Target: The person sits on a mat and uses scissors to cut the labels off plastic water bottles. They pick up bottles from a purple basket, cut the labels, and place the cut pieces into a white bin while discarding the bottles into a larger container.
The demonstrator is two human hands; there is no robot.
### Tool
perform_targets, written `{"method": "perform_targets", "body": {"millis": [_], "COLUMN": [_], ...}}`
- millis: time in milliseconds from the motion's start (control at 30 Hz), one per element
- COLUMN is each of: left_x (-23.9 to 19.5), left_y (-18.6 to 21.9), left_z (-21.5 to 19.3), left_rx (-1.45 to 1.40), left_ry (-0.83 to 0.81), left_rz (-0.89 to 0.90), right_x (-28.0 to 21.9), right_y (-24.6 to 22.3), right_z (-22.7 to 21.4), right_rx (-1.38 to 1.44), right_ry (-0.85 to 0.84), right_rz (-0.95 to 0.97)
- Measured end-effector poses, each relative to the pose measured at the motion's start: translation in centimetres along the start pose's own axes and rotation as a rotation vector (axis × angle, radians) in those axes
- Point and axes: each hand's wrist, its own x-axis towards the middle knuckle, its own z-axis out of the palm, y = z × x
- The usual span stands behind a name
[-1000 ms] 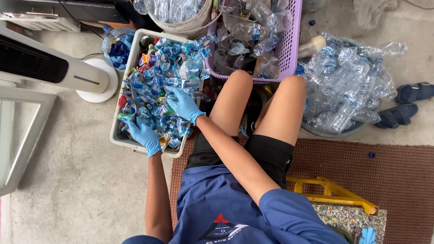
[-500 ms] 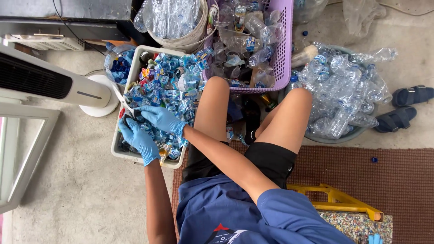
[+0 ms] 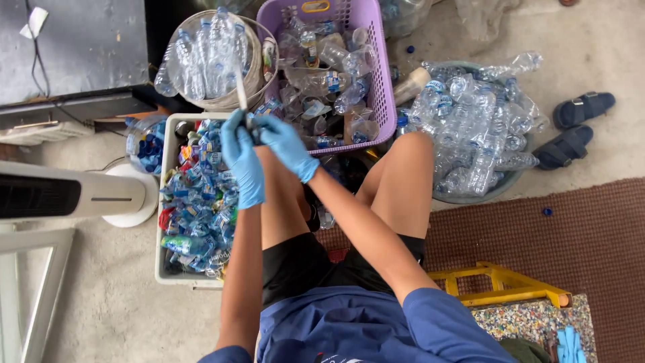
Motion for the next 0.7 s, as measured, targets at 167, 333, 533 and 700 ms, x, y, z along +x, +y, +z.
{"method": "perform_targets", "body": {"millis": [167,333,533,700], "left_x": [-0.6,-3.2,-4.9,-4.9], "left_y": [-2.5,-6.2,-12.7,-25.7], "left_z": [9.4,16.8,22.2,25.5], "left_rx": [-0.07,-0.225,-0.096,0.634], "left_ry": [-0.179,-0.373,-0.535,-0.629], "left_rz": [-0.088,-0.278,-0.393,-0.289], "right_x": [2.4,1.9,0.6,-0.9], "right_y": [-3.1,-4.6,-0.4,-4.2], "right_z": [-11.1,-20.0,-29.0,-27.9], "right_rx": [-0.242,-0.398,-0.275,-0.27], "right_ry": [0.135,0.299,0.731,0.781], "right_rz": [-0.008,0.063,0.192,0.292]}}
